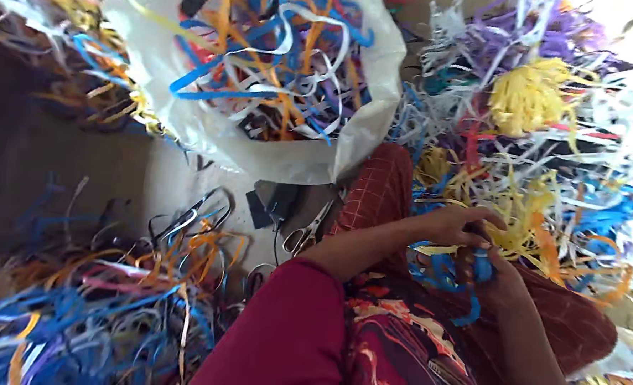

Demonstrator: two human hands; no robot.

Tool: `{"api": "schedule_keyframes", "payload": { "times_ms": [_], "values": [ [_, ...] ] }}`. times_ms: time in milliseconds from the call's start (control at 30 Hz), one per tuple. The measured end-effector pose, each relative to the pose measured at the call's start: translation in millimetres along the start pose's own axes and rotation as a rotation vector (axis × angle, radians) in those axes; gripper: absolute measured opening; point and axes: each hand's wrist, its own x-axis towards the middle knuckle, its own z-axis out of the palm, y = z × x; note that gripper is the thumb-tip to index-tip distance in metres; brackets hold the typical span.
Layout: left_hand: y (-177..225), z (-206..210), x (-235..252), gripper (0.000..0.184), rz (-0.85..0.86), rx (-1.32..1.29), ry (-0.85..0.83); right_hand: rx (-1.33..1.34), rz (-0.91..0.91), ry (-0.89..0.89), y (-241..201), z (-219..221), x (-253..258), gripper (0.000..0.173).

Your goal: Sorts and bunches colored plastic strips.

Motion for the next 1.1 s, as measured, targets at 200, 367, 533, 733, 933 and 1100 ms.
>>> {"api": "schedule_keyframes", "payload": {
  "times_ms": [200,367,533,733,933,1100],
  "values": [
    [-11.3,-4.4,-0.9,0.051,0.016,-0.155,-0.011,-0.02,0.011,0.098,5.2,-5.3,1.1,0.052],
    [-6.7,-0.3,-4.3,0.048,0.012,-0.243,-0.068,0.056,-0.009,0.133,7.4,-8.3,0.8,0.036],
    [-0.1,-0.1,-8.0,0.041,-0.057,-0.241,-0.099,0.09,0.005,0.049,8.8,-9.0,4.7,0.031],
    [1.0,-4.1,-8.7,0.035,-0.14,-0.224,-0.068,0.063,-0.065,0.121,8.4,10.0,16.5,0.032],
    [-5.0,-7.5,-5.2,0.046,-0.059,-0.203,-0.002,0.081,-0.109,0.207,8.4,15.9,18.5,0.031],
    [-9.3,-6.5,-2.7,0.047,-0.009,-0.119,0.019,0.097,-0.135,0.297,10.1,18.9,16.6,0.034]
  ]
}}
